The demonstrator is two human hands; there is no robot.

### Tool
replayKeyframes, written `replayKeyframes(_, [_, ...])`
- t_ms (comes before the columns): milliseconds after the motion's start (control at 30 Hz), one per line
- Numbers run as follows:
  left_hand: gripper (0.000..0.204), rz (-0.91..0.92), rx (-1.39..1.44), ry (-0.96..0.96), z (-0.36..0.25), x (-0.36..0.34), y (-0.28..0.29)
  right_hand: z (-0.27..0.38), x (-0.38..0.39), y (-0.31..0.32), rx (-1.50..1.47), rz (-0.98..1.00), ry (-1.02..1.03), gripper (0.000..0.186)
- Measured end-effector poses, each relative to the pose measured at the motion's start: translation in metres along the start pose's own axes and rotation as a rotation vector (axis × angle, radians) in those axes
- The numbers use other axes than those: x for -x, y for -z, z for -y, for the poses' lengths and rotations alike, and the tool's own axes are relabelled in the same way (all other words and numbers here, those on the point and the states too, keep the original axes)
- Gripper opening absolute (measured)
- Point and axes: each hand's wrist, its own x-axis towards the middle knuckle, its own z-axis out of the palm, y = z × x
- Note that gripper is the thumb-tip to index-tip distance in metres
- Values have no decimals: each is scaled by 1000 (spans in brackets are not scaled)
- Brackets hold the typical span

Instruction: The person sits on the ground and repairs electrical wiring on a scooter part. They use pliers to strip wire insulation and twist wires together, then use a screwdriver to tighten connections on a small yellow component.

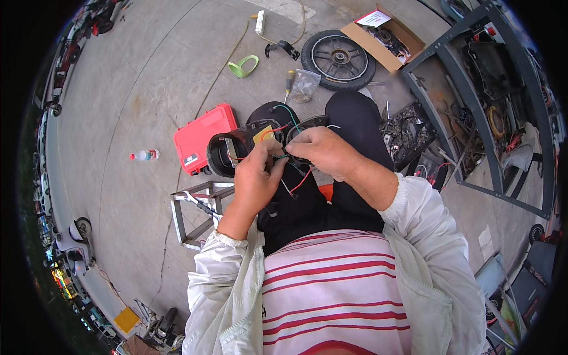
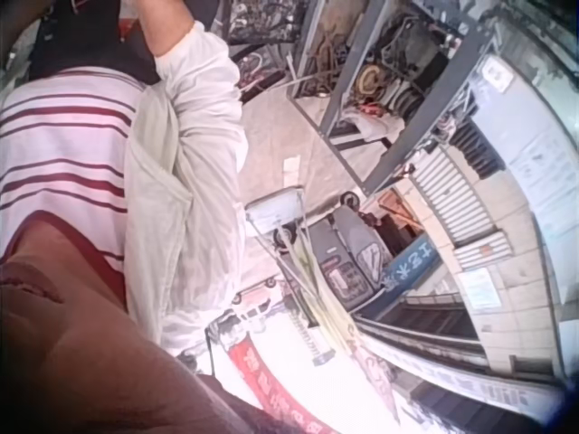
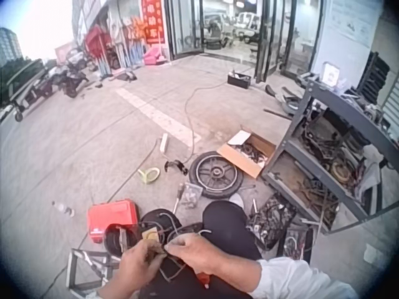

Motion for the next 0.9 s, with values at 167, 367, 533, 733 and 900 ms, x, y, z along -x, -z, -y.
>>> replayKeyframes(167, [34, 14, 49, 98, -3, 0, 2, -4, -1, -7, 45, -97, 88, 27])
replayKeyframes(367, [15, 45, 48, 18, -4, -9, 5, 3, 7, -5, 370, -226, 273, 22])
replayKeyframes(533, [10, 102, 9, -30, -6, -14, 11, 4, 18, -8, 512, -253, 473, 20])
replayKeyframes(733, [12, 204, 33, -31, 2, -15, 12, -9, 22, -7, 715, -175, 561, 15])
replayKeyframes(900, [13, 355, 142, 20, 9, -21, 21, -22, 33, -14, 951, -238, 726, 9])
